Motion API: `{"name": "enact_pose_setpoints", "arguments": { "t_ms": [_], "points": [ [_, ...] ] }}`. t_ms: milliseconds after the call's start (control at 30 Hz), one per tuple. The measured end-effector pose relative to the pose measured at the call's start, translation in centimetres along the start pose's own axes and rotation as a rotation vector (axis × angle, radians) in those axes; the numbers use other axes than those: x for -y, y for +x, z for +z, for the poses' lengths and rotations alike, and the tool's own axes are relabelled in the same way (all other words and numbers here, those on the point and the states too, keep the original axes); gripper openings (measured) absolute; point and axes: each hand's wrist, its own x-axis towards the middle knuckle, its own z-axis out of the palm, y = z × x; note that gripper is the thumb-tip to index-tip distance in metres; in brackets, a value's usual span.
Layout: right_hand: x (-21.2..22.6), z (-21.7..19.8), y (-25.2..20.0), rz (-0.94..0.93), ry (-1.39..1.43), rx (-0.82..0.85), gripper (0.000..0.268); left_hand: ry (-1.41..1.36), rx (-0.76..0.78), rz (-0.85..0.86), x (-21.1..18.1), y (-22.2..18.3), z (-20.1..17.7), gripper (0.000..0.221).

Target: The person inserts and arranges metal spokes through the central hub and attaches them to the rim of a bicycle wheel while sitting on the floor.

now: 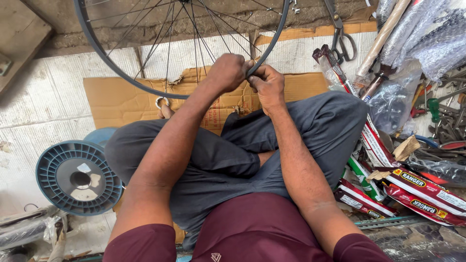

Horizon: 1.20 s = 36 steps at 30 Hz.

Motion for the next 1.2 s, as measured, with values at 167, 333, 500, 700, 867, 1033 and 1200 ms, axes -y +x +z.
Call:
{"name": "enact_pose_setpoints", "arguments": {
  "t_ms": [167, 333, 500, 700, 867, 1033, 1200],
  "points": [
    [0.2, 0.5, -0.3, -0.020, -0.040, -0.005, 0.012, -0.450, 0.270, -0.269, -1.0, -0.9, -3.7, 0.026],
    [0.2, 0.7, -0.3, 0.017, -0.004, -0.013, 0.011, 0.031, -0.026, -0.002, -2.3, -1.1, -2.3, 0.037],
    [-0.1, 0.7, -0.5, 0.025, -0.042, -0.029, 0.011, -0.434, 0.279, -0.259, -0.3, -0.9, -2.7, 0.026],
    [0.3, 0.8, -0.4, 0.019, 0.054, -0.024, 0.012, -0.106, 0.129, -0.146, -1.1, -0.2, -1.3, 0.041],
    [0.5, 1.0, -0.7, -0.046, 0.058, -0.026, 0.013, -0.511, 0.298, -0.270, -0.8, -1.1, -3.5, 0.026],
    [0.9, 0.9, -0.9, -0.062, 0.085, -0.085, 0.017, 0.049, -0.139, 0.191, 0.4, 0.6, 1.3, 0.028],
    [0.1, 0.6, -0.5, -0.046, 0.094, -0.083, 0.014, -0.396, 0.195, -0.167, -0.6, -0.2, -1.9, 0.030]
  ]
}}
